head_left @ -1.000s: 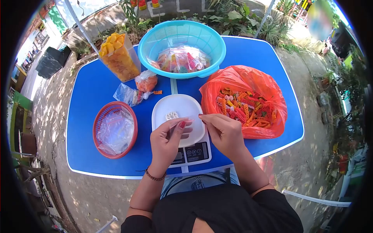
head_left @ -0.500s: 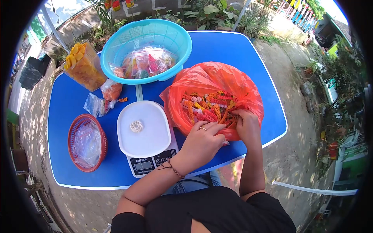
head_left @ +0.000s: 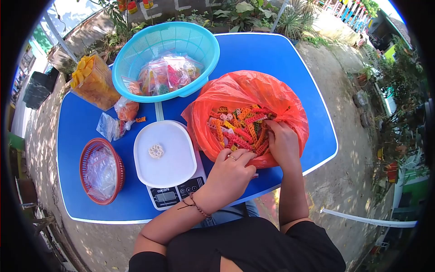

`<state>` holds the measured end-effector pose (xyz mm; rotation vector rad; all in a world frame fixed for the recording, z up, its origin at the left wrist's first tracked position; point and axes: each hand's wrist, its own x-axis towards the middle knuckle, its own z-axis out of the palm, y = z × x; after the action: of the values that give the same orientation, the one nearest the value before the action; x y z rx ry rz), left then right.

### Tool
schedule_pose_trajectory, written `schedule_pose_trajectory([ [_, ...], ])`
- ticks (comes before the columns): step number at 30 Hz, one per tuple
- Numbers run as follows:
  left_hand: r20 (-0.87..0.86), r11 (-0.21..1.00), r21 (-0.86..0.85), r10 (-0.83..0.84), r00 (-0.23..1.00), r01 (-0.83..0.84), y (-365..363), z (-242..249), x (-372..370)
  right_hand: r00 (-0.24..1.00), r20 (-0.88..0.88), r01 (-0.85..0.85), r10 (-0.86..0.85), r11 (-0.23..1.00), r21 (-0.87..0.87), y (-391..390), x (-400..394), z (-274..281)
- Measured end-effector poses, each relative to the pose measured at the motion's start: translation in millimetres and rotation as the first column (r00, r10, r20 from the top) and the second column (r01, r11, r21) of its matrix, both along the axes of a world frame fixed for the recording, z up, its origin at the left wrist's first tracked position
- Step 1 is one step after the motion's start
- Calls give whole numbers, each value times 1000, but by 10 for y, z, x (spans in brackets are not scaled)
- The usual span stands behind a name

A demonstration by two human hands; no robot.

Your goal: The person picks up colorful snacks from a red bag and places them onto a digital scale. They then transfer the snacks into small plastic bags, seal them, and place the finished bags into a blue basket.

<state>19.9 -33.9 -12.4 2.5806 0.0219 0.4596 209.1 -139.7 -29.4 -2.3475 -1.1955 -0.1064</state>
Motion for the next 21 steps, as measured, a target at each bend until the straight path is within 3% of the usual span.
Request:
schedule_pose_trajectory([
  [9,-8,1000,11,-1,1000,1,-2,6,-4,999,-1,-45,45,998,-37,17,-7,67],
  [15,-2,1000,19,-1,1000,1,3,3,-22,986,-109,-133,129,990,-36,-86,126,88],
  [21,-6,1000,21,-2,1000,2,13,7,-22,992,-127,-9,15,999,41,-94,122,76],
])
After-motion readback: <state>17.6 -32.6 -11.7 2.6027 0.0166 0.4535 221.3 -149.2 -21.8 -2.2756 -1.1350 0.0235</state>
